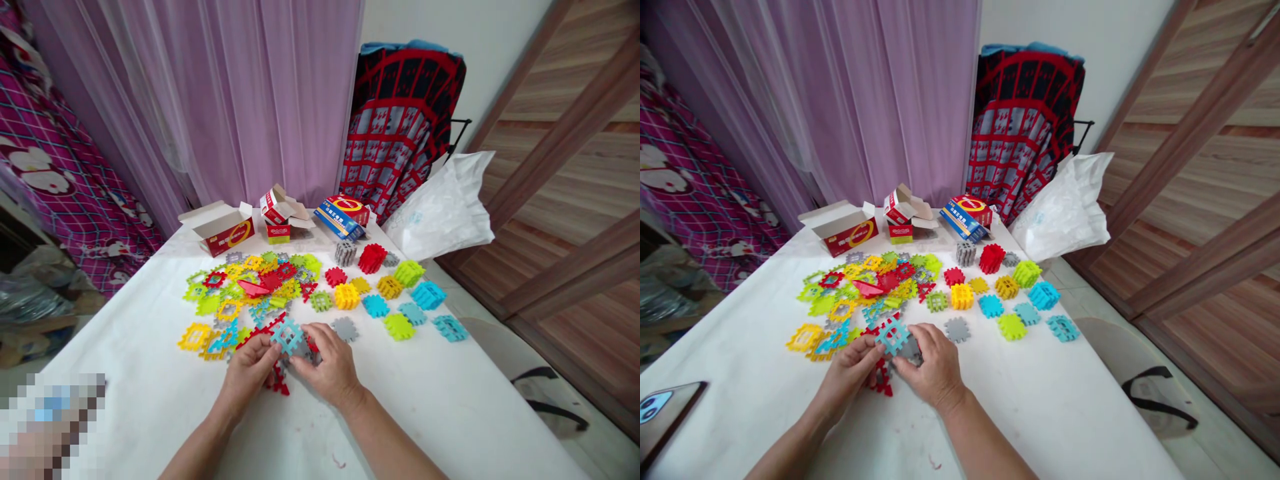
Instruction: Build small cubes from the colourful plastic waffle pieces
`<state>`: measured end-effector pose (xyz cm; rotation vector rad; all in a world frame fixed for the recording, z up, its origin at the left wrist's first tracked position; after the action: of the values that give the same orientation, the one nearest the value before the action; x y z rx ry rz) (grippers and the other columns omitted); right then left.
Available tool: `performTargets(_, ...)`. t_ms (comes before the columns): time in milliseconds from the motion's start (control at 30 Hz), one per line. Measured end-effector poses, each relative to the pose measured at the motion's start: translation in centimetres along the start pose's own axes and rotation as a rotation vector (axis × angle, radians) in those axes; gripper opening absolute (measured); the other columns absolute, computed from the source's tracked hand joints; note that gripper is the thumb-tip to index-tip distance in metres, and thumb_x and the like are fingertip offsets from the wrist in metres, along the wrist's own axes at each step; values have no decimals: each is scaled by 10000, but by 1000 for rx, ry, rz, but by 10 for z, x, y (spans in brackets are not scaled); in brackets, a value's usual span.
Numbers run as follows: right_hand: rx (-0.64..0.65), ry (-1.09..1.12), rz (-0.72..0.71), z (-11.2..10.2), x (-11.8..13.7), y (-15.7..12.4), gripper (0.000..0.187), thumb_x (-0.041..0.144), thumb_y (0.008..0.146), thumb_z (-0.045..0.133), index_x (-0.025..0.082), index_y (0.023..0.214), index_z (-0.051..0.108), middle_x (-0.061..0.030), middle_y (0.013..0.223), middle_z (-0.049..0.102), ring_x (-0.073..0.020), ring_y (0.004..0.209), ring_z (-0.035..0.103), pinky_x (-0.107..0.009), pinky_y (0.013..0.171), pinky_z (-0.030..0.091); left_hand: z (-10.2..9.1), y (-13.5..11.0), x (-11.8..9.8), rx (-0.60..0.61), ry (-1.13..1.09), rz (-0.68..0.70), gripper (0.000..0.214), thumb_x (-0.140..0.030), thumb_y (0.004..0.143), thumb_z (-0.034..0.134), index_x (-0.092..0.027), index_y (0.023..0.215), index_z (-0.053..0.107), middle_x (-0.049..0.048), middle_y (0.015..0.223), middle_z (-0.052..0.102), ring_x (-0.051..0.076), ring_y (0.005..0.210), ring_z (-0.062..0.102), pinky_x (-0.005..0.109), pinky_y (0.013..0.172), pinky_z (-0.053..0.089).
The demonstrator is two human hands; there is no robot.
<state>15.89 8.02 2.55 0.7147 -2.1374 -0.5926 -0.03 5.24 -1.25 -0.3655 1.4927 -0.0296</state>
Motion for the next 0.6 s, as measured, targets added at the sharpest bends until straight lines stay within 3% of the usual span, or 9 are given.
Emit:
performTargets(133,-52,-24,8,-2,3,-1,396,276,737,666,198,1117,584,-100,1006,688,-235,941,659,-354,826,554,0,1,3,-2,3,3,528,-673,591,738,-190,717,564,-87,406,497,53,317,407,154,329,244)
performTargets(333,-55,-10,4,-2,5,-2,234,254,765,660,220,991,609,-70,930,690,-207,875,662,-323,798,550,2,0,2,-13,0,12,500,-650,594,742,-200,691,546,-90,371,478,62,298,404,156,318,226)
performTargets(600,-63,-14,12,1,4,-3,243,231,774,632,213,1016,620,-73,937,693,-203,872,662,-314,777,550,4,2,4,3,-10,15,499,-654,603,728,-203,701,537,-97,372,483,55,291,396,158,319,237)
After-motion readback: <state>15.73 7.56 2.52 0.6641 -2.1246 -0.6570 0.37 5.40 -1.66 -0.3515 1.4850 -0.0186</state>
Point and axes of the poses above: each hand's wrist, its own y-axis towards the middle knuckle, its own z-axis out of the palm, x = y × z, the point moved 7 cm from there along y, towards the middle knuckle
